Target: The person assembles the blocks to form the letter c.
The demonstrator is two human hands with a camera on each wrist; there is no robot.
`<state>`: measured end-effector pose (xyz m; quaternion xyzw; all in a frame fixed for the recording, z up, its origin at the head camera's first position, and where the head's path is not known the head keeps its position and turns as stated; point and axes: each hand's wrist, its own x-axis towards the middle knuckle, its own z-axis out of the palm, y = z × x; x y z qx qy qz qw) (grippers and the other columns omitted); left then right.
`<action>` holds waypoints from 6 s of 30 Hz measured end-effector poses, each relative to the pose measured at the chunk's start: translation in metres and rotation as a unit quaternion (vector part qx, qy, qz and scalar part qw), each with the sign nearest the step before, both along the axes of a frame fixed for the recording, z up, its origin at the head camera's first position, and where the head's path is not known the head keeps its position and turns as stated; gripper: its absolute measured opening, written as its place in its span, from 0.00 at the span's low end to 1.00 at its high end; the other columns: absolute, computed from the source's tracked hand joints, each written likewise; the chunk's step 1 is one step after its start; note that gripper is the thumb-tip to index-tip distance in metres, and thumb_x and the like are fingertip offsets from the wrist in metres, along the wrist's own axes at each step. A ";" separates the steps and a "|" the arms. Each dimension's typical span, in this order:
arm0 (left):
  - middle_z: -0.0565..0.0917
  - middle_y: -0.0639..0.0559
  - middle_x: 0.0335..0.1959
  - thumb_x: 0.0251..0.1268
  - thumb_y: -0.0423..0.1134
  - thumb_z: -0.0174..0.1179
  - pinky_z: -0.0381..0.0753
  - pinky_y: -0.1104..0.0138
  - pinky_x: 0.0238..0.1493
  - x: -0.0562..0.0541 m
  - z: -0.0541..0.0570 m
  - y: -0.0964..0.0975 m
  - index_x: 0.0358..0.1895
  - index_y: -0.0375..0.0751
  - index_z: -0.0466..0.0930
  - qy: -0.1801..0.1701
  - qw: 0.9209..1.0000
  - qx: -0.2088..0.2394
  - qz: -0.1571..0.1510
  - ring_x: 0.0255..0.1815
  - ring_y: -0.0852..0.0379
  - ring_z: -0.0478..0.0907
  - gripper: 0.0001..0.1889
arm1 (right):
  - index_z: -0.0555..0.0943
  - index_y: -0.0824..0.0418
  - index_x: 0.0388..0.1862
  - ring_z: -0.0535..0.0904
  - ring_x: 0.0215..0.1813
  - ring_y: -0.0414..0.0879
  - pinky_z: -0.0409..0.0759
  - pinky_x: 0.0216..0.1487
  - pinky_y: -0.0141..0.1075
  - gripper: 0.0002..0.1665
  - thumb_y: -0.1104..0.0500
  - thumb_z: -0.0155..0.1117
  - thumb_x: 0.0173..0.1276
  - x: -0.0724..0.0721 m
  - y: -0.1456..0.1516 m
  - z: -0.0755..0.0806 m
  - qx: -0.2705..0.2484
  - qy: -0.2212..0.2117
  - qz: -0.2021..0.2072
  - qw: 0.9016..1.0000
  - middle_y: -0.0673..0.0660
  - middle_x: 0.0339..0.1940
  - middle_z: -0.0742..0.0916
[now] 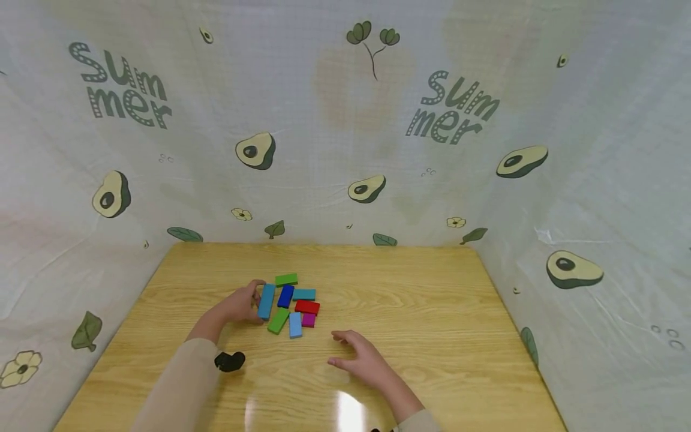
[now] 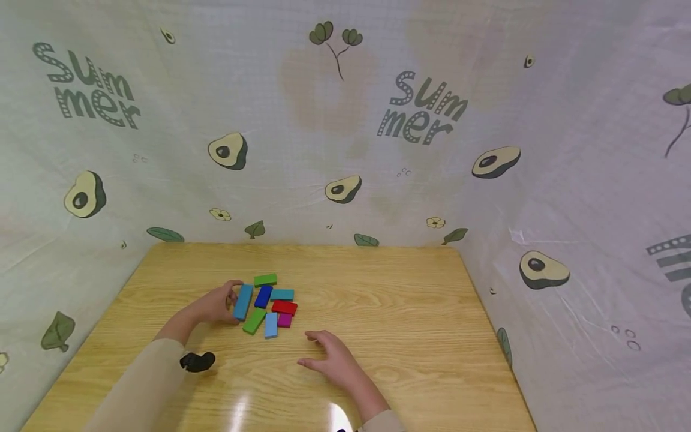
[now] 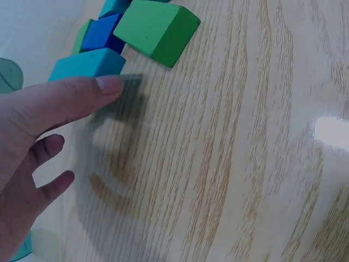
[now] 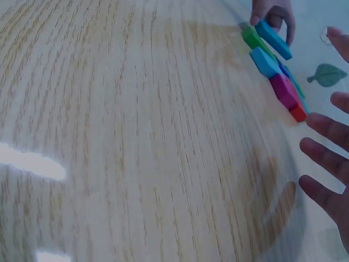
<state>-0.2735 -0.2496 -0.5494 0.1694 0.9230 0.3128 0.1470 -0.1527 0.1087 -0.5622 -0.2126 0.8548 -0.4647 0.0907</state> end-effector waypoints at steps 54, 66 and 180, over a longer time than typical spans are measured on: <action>0.76 0.56 0.38 0.45 0.38 0.79 0.77 0.65 0.43 0.031 -0.005 0.181 0.73 0.41 0.51 -0.039 0.990 0.122 -0.063 0.37 0.58 0.75 0.54 | 0.70 0.60 0.70 0.68 0.67 0.61 0.65 0.66 0.58 0.37 0.51 0.69 0.65 -0.034 0.071 -0.009 -0.003 -0.033 -0.100 0.994 0.60 0.66 0.74; 0.75 0.58 0.37 0.45 0.40 0.79 0.73 0.67 0.39 0.035 -0.021 0.193 0.72 0.41 0.54 -0.043 0.989 0.127 -0.060 0.37 0.57 0.71 0.52 | 0.72 0.59 0.68 0.62 0.70 0.62 0.59 0.67 0.62 0.37 0.49 0.71 0.63 -0.032 0.076 -0.026 -0.004 -0.016 -0.123 0.992 0.59 0.67 0.74; 0.77 0.45 0.49 0.49 0.33 0.76 0.78 0.53 0.44 0.096 0.002 0.061 0.64 0.38 0.73 0.063 0.974 0.162 0.146 0.46 0.47 0.76 0.35 | 0.77 0.63 0.61 0.76 0.55 0.58 0.77 0.53 0.48 0.27 0.61 0.71 0.63 -0.044 -0.059 -0.002 -0.111 -0.041 -0.042 0.992 0.61 0.55 0.81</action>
